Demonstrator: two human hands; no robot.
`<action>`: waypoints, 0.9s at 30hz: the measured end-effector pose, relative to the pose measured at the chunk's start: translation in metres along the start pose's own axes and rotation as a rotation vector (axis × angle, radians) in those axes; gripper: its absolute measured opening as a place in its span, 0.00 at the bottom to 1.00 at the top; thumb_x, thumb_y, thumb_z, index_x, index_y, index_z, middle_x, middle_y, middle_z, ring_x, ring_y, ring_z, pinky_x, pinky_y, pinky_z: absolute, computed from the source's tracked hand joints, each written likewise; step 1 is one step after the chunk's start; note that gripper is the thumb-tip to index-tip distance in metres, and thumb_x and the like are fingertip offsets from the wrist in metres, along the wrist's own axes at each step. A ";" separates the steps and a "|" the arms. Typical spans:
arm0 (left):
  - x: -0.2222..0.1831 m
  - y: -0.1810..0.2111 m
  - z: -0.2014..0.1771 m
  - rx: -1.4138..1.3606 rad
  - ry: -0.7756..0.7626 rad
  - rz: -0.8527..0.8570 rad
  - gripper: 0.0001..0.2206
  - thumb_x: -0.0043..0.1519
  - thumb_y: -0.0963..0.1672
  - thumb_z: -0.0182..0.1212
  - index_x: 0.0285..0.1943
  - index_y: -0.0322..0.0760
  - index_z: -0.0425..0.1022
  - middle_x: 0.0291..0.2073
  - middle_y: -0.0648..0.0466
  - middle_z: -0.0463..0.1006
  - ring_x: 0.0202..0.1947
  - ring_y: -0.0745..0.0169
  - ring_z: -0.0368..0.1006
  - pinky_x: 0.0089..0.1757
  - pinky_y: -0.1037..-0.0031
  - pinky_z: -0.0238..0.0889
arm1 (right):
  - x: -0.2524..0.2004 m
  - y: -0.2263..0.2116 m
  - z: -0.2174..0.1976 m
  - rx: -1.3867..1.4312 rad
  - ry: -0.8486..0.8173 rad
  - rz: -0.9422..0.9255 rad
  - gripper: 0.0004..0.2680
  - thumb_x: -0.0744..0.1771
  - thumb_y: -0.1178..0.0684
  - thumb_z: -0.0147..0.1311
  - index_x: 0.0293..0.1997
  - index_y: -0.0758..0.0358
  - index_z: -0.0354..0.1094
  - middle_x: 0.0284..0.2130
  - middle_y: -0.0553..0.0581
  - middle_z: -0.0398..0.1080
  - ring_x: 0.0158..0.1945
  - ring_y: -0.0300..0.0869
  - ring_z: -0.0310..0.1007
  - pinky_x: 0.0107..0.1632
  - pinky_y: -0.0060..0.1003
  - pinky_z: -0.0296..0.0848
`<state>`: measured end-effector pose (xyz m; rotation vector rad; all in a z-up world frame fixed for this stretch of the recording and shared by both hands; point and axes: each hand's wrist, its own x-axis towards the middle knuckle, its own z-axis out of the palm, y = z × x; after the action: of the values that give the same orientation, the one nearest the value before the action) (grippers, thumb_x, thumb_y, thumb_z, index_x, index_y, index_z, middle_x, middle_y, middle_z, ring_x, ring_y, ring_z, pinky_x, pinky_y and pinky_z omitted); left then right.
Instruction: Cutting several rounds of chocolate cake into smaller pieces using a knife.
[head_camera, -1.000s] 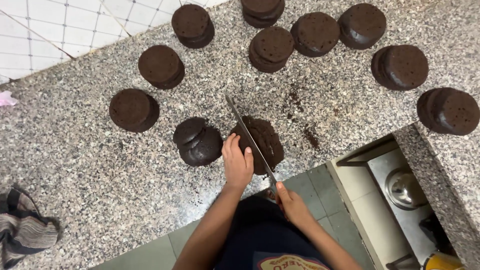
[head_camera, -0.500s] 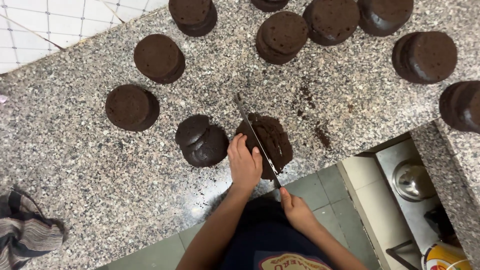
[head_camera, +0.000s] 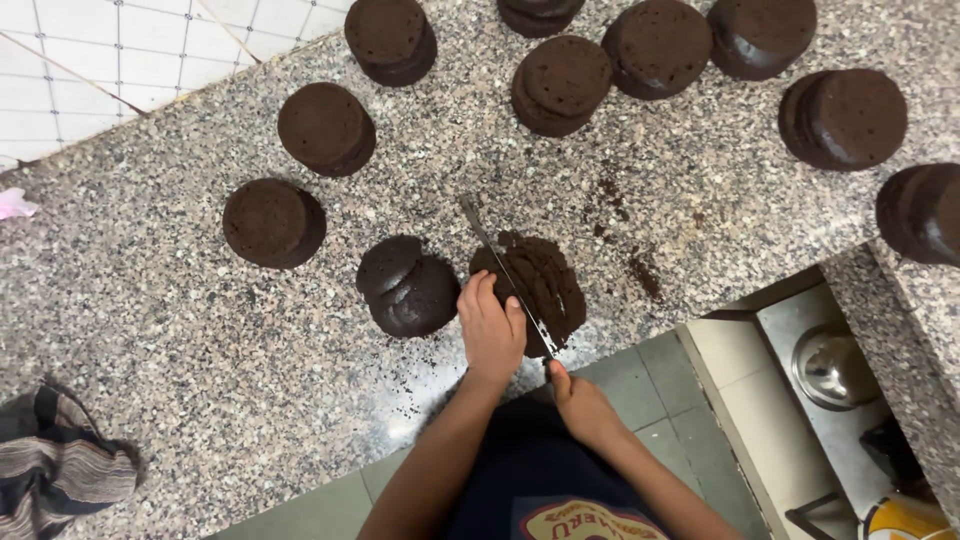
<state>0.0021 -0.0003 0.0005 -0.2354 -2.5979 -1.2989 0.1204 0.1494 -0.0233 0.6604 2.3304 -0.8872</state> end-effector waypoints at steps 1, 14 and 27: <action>0.000 0.001 0.000 -0.002 0.001 0.007 0.22 0.65 0.43 0.53 0.67 0.22 0.60 0.65 0.34 0.62 0.65 0.30 0.57 0.63 0.48 0.52 | -0.002 -0.002 -0.002 0.003 0.006 -0.002 0.30 0.70 0.30 0.28 0.40 0.70 0.77 0.38 0.79 0.74 0.52 0.69 0.72 0.56 0.57 0.69; -0.004 0.002 0.001 0.038 0.042 -0.047 0.22 0.65 0.43 0.55 0.66 0.24 0.61 0.65 0.36 0.63 0.66 0.33 0.58 0.64 0.51 0.53 | 0.003 0.028 -0.003 -0.013 0.022 0.006 0.33 0.69 0.26 0.28 0.41 0.70 0.78 0.40 0.78 0.75 0.53 0.68 0.72 0.57 0.55 0.69; -0.006 -0.006 -0.003 -0.143 0.071 -0.016 0.20 0.69 0.45 0.50 0.66 0.24 0.63 0.68 0.35 0.63 0.69 0.32 0.56 0.66 0.51 0.49 | -0.026 0.001 -0.045 0.617 -0.112 -0.078 0.27 0.67 0.25 0.36 0.21 0.62 0.64 0.12 0.53 0.60 0.12 0.41 0.58 0.17 0.37 0.58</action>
<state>0.0066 -0.0065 -0.0035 -0.1892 -2.4565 -1.4734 0.1261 0.1756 0.0211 0.7357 1.9840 -1.6601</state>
